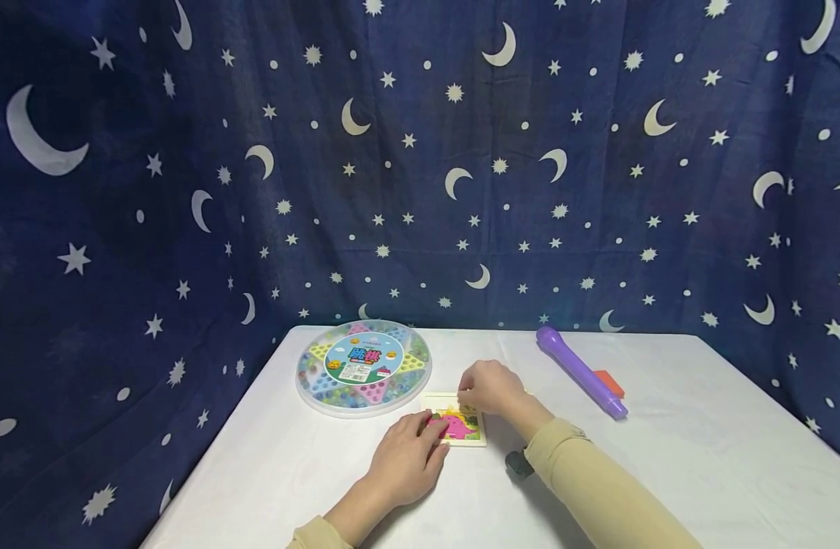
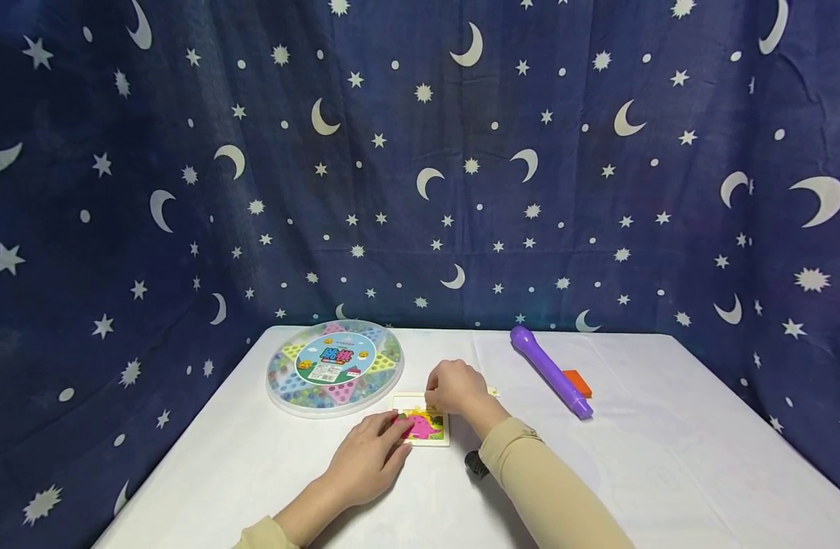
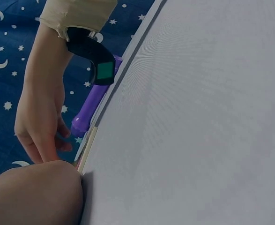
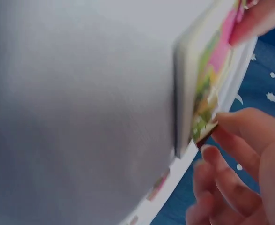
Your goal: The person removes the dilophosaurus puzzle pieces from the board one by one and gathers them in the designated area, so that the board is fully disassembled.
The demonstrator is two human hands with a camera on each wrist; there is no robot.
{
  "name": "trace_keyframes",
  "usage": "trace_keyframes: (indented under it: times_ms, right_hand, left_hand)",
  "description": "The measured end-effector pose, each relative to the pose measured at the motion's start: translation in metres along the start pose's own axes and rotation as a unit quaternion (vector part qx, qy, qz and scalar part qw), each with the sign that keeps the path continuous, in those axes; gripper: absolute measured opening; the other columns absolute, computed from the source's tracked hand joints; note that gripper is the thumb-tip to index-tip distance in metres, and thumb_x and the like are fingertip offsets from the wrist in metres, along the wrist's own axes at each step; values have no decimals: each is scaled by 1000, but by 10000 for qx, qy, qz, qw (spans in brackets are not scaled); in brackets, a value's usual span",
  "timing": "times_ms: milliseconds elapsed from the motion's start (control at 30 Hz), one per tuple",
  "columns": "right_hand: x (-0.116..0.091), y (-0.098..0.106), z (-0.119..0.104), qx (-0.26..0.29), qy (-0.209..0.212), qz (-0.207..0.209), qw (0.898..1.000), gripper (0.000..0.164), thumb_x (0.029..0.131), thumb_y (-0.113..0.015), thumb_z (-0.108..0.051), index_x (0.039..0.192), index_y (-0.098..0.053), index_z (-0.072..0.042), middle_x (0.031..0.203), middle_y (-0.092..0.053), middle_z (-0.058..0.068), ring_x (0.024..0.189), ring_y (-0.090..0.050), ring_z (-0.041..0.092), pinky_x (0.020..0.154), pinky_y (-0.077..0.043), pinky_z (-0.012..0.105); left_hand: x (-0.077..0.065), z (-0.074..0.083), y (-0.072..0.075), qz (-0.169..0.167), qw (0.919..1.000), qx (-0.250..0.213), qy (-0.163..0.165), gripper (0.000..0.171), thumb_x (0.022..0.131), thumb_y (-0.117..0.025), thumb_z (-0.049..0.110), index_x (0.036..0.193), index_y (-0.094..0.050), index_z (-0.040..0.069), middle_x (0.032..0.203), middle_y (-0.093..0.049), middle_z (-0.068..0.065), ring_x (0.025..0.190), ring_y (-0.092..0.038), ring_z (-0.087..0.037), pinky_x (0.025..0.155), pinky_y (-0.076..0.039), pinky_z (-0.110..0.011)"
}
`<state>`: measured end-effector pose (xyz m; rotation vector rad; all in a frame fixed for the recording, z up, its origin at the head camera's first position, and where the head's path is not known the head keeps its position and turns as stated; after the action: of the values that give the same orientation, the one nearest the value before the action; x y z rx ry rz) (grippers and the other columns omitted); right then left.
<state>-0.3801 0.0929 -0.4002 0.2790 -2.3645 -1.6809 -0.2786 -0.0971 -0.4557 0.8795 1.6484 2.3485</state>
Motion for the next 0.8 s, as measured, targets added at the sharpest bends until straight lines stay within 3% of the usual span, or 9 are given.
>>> trace_keyframes:
  times_ms: [333, 633, 800]
  right_hand:
    - [-4, 14, 9, 703, 362, -477, 9957, 10, 87, -81, -11, 92, -77, -19, 87, -71, -3, 78, -63, 14, 75, -56, 37]
    - [-9, 16, 12, 893, 574, -414, 9935, 17, 89, -79, -7, 97, -78, -22, 92, -72, -3, 86, -65, 16, 85, -56, 44]
    - [-11, 12, 14, 1147, 445, -450, 9914, 19, 90, -78, -6, 101, -78, -21, 94, -73, 0, 83, -66, 17, 77, -57, 40]
  left_hand:
    - [-1, -1, 1, 53, 10000, 79, 1, 42, 104, -56, 34, 141, -63, 16, 142, -56, -16, 132, -51, -31, 108, -42, -51]
    - [0, 0, 0, -29, 10000, 54, 36, 43, 104, -55, 35, 142, -62, 17, 143, -56, -16, 133, -51, -31, 109, -42, -51]
    - [-1, 1, 0, -28, 10000, 53, 42, 43, 104, -55, 35, 142, -62, 17, 143, -56, -16, 133, -51, -31, 109, -42, -51]
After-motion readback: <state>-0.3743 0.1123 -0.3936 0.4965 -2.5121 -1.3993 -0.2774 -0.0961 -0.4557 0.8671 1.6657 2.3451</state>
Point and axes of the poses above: each hand's wrist, its own x-axis towards the middle knuckle, its own y-axis out of the back of the hand, z = x × y, the point moved 1 cm from there along x, towards the middle knuckle
